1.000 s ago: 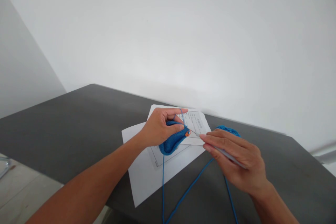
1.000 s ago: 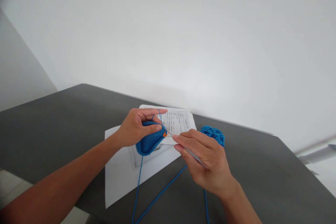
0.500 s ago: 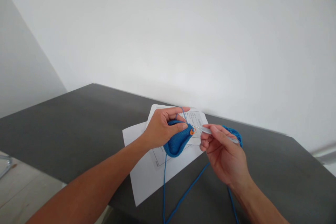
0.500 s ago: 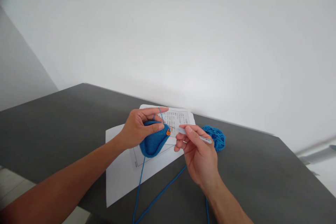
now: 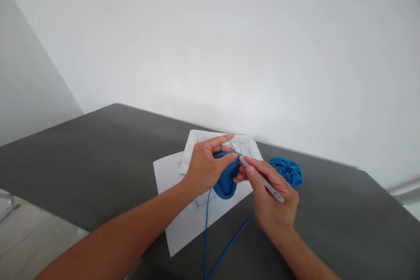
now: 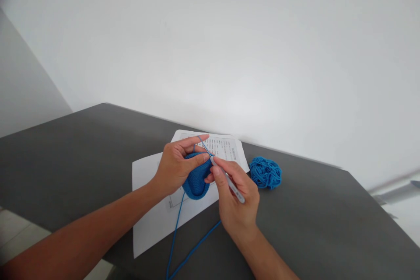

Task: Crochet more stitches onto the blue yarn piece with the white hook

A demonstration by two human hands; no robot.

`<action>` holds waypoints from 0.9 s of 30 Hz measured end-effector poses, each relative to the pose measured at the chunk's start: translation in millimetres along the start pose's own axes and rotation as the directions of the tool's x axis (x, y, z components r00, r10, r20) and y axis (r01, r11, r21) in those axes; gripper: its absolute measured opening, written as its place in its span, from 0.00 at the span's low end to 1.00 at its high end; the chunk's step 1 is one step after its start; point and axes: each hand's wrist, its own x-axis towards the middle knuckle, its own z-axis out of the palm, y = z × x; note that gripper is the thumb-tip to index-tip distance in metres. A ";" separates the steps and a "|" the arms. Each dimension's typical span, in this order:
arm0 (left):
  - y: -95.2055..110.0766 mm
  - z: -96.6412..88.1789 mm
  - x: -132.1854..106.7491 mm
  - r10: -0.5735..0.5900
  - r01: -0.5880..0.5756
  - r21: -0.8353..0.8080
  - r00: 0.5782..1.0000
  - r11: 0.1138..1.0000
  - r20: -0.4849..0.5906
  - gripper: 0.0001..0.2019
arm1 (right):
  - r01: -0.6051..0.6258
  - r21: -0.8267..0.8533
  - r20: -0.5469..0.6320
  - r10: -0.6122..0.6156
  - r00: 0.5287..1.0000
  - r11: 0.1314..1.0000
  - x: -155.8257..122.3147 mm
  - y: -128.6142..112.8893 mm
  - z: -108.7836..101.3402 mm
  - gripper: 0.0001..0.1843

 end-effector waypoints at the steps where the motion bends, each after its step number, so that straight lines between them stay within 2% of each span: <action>1: -0.2 0.3 -0.4 0.001 -0.001 -0.007 1.000 1.000 -0.003 0.28 | 0.047 -0.036 0.023 -0.046 0.999 0.998 -0.5 0.8 -1.0 0.11; 5: 0.1 1.0 -1.4 0.010 -0.010 -0.016 1.000 1.000 0.004 0.28 | 0.192 -0.135 0.133 -0.174 0.976 0.972 -2.7 3.9 -6.7 0.15; 9: 0.1 1.5 -1.4 0.016 -0.017 -0.039 1.000 0.999 -0.009 0.26 | 0.304 -0.216 0.188 -0.266 0.946 0.928 -3.6 3.6 -7.2 0.18; 15: 2.4 0.8 -1.6 -0.073 0.084 -0.273 0.996 0.958 0.050 0.25 | 0.522 -0.347 0.265 -0.452 0.851 0.779 -5.2 -1.3 0.3 0.28; 19: 5.2 -3.3 0.3 -0.118 0.161 -0.396 0.984 0.904 0.130 0.24 | 0.588 -0.346 0.321 -0.497 0.806 0.731 -3.7 -2.8 -1.5 0.34; 23: 8.4 -8.6 2.0 -0.121 0.199 -0.447 0.973 0.872 0.198 0.23 | 0.633 -0.279 0.360 -0.533 0.766 0.722 2.2 -1.5 -7.7 0.35; 25: 9.7 -10.5 2.2 -0.123 0.213 -0.450 0.967 0.867 0.221 0.24 | 0.636 -0.237 0.370 -0.537 0.758 0.735 4.5 -0.5 -11.6 0.35; 27: 10.6 -11.7 2.2 -0.129 0.223 -0.445 0.964 0.867 0.233 0.24 | 0.602 -0.203 0.373 -0.507 0.777 0.772 5.6 -0.1 -15.7 0.37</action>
